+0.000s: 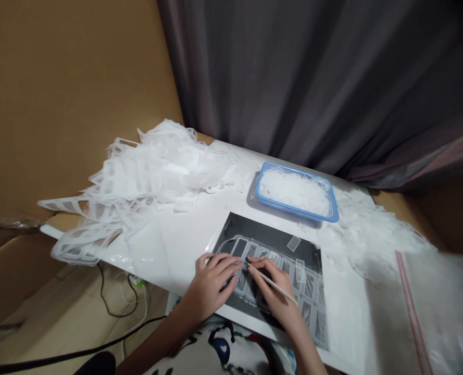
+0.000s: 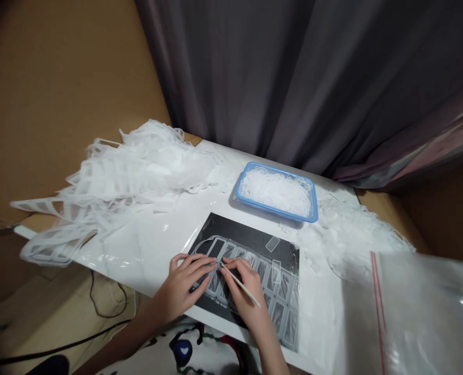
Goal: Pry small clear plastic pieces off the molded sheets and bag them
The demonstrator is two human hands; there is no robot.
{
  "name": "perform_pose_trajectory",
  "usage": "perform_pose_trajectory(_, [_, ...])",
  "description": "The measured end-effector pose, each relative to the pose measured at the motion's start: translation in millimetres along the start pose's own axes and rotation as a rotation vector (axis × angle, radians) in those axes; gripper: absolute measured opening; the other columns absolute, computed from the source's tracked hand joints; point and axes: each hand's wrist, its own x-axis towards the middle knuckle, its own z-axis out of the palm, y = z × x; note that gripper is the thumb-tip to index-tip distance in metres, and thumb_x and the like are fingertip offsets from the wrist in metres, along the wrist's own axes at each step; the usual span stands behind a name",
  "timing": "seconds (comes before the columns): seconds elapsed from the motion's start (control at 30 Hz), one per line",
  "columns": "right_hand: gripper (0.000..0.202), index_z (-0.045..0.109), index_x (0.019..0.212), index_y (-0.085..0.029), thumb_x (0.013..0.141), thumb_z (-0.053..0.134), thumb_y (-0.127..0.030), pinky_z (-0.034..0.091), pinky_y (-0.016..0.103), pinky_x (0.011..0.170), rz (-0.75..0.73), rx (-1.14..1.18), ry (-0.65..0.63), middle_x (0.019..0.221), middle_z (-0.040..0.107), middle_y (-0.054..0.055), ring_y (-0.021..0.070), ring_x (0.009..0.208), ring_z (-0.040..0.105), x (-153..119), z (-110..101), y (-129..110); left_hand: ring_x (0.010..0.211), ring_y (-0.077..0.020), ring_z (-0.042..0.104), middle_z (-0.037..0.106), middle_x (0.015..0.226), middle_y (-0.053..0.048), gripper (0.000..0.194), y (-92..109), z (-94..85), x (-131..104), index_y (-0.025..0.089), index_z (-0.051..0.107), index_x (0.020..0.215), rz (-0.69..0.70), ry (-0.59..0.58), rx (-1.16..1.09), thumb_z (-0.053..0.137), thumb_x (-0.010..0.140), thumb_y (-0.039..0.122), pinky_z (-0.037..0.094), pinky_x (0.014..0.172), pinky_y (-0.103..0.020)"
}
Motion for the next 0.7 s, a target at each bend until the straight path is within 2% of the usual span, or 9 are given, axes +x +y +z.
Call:
perform_pose_trajectory(0.13, [0.019, 0.064, 0.089, -0.022, 0.095, 0.053, -0.036, 0.049, 0.033, 0.09, -0.045, -0.071, -0.001, 0.108, 0.069, 0.007, 0.0211, 0.103, 0.065, 0.8, 2.0, 0.6, 0.114, -0.0189, 0.055, 0.066, 0.122, 0.0, 0.027, 0.7, -0.5, 0.6, 0.029, 0.063, 0.115, 0.006, 0.015, 0.004, 0.046, 0.095, 0.022, 0.025, 0.098, -0.04])
perform_pose_trajectory(0.23, [0.016, 0.065, 0.091, -0.021, 0.095, 0.052, -0.031, 0.051, 0.033, 0.089, -0.14, -0.174, 0.026, 0.106, 0.069, 0.008, 0.0208, 0.102, 0.065, 0.7, 8.8, 6.7, 0.112, -0.0183, 0.056, 0.067, 0.12, 0.0, 0.026, 0.8, -0.7, 1.7, 0.028, 0.064, 0.113, 0.03, 0.049, 0.021, 0.046, 0.095, 0.022, 0.026, 0.097, -0.039])
perform_pose_trajectory(0.4, [0.022, 0.064, 0.109, -0.021, 0.098, 0.044, -0.024, 0.05, 0.043, 0.091, -0.285, -0.402, 0.098, 0.108, 0.07, 0.009, 0.0265, 0.11, 0.059, -5.9, 26.5, 21.7, 0.107, -0.0173, 0.058, 0.069, 0.115, 0.0, 0.022, 1.5, -0.2, 3.7, 0.025, 0.065, 0.108, 0.056, 0.105, 0.027, 0.048, 0.094, 0.021, 0.026, 0.094, -0.038])
perform_pose_trajectory(0.53, [0.025, 0.063, 0.108, -0.023, 0.1, 0.039, -0.021, 0.049, 0.044, 0.092, -0.322, -0.46, 0.137, 0.116, 0.067, 0.008, 0.025, 0.109, 0.059, -11.0, 34.7, 23.3, 0.105, -0.017, 0.058, 0.069, 0.114, 0.0, 0.023, 2.0, 0.5, 4.0, 0.026, 0.064, 0.109, 0.062, 0.11, 0.044, 0.049, 0.092, 0.02, 0.026, 0.094, -0.038])
perform_pose_trajectory(0.63, [0.025, 0.061, 0.11, -0.022, 0.1, 0.038, -0.02, 0.05, 0.039, 0.091, -0.315, -0.42, 0.155, 0.115, 0.067, 0.008, 0.0224, 0.109, 0.058, -9.2, 31.0, 21.5, 0.105, -0.0166, 0.058, 0.069, 0.114, 0.001, 0.022, 2.4, 0.5, 3.6, 0.026, 0.064, 0.107, 0.052, 0.113, 0.046, 0.05, 0.092, 0.02, 0.025, 0.095, -0.038])
perform_pose_trajectory(0.7, [0.024, 0.061, 0.109, -0.021, 0.1, 0.04, -0.023, 0.051, 0.037, 0.09, -0.292, -0.4, 0.214, 0.113, 0.067, 0.009, 0.0216, 0.108, 0.059, -5.3, 20.4, 20.8, 0.106, -0.0162, 0.058, 0.069, 0.114, 0.003, 0.021, 2.8, 0.3, 3.3, 0.027, 0.064, 0.106, 0.048, 0.115, 0.043, 0.05, 0.091, 0.02, 0.024, 0.096, -0.038])
